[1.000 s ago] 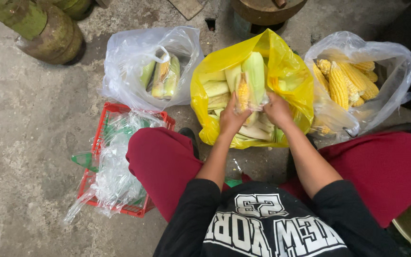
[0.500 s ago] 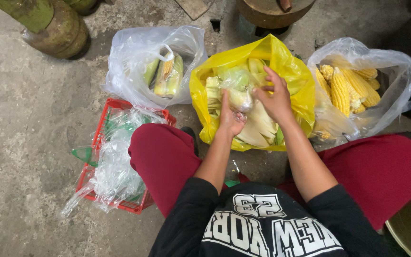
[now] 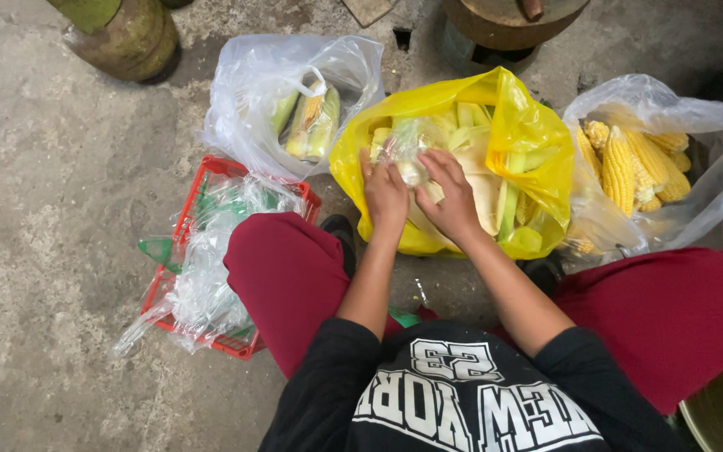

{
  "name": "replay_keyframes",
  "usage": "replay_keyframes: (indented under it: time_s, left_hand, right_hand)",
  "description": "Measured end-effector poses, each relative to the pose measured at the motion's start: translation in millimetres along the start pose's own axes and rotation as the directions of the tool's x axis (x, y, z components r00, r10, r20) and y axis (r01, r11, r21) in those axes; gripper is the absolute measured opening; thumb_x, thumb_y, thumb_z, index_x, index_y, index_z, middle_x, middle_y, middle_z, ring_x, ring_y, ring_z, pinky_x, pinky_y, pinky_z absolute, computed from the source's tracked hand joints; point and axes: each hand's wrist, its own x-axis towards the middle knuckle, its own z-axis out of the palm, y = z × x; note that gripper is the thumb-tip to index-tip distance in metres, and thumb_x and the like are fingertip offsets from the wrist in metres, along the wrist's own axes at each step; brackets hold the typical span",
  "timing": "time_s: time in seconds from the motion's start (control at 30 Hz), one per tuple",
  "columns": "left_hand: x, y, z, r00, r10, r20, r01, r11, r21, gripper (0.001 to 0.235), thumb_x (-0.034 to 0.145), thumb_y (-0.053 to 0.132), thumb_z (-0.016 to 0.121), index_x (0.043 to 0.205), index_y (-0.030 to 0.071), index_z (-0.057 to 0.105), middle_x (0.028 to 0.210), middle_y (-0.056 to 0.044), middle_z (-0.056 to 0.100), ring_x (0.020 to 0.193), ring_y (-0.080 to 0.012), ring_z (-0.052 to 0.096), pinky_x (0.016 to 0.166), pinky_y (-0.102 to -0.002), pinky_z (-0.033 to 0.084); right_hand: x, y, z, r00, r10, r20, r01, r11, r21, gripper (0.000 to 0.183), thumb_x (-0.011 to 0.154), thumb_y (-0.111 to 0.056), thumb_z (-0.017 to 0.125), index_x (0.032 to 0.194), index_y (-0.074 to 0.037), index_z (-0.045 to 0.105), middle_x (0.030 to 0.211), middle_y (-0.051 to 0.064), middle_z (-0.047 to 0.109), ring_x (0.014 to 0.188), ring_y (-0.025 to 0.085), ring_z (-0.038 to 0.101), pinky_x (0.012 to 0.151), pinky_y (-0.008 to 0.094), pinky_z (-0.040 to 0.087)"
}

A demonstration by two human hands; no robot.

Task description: The person sits on the floor and shucks corn cobs by hand, removing husks and silk. Shucked cobs are placed into a clear plastic bag, while husks are collected in a yellow bag.

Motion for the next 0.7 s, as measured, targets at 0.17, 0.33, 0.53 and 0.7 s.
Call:
replay_keyframes:
  time_s: [0.17, 0.33, 0.53, 0.7]
  left_hand:
    - [-3.3, 36.9, -20.1, 0.95, 0.304, 0.076, -0.309, 0.949, 0.058, 0.033, 0.098, 0.003, 0.053, 0.127, 0.012, 0.066, 0.15, -0.01, 0.056, 0.129, -0.0322, 0.064, 0.101, -0.04, 0.056]
    - [-38.8, 63.4, -9.2, 0.84, 0.31, 0.446, -0.322, 0.945, -0.05, 0.035, 0.092, 0.009, 0.058, 0.125, 0.013, 0.07, 0.129, -0.012, 0.066, 0.113, -0.0347, 0.067, 0.094, -0.044, 0.054]
    - [-24.9, 27.3, -8.7, 0.879, -0.038, 0.476, -0.149, 0.925, 0.35, 0.034, 0.095, 0.016, 0.057, 0.127, 0.014, 0.068, 0.122, -0.014, 0.066, 0.111, -0.0339, 0.066, 0.093, -0.053, 0.048]
    - [-30.9, 39.1, -15.8, 0.956, 0.151, 0.253, -0.24, 0.896, 0.374, 0.03, 0.085, 0.017, 0.065, 0.113, 0.008, 0.071, 0.123, -0.024, 0.057, 0.108, -0.0389, 0.058, 0.087, -0.054, 0.045]
  right_hand:
    - [-3.9, 9.7, 14.5, 0.937, 0.334, 0.098, -0.344, 0.933, 0.106, 0.086, 0.082, -0.013, 0.073, 0.158, -0.012, 0.032, 0.147, 0.021, 0.041, 0.11, 0.034, 0.059, 0.085, 0.041, 0.057]
    - [-11.2, 26.7, 34.9, 0.921, 0.364, 0.143, -0.325, 0.916, -0.236, 0.067, 0.102, -0.021, 0.058, 0.165, -0.03, 0.037, 0.136, 0.019, 0.047, 0.113, 0.037, 0.059, 0.089, 0.047, 0.053]
    - [-19.9, 29.2, 36.4, 0.663, 0.629, 0.406, -0.548, 0.778, -0.309, 0.067, 0.096, -0.036, 0.057, 0.159, -0.046, 0.034, 0.135, 0.021, 0.047, 0.114, 0.04, 0.059, 0.091, 0.05, 0.051]
    - [-17.4, 64.8, 40.0, 0.667, 0.441, 0.6, -0.437, 0.884, -0.164, 0.095, 0.089, -0.033, 0.072, 0.165, -0.024, 0.016, 0.131, 0.023, 0.058, 0.115, 0.043, 0.054, 0.095, 0.047, 0.049]
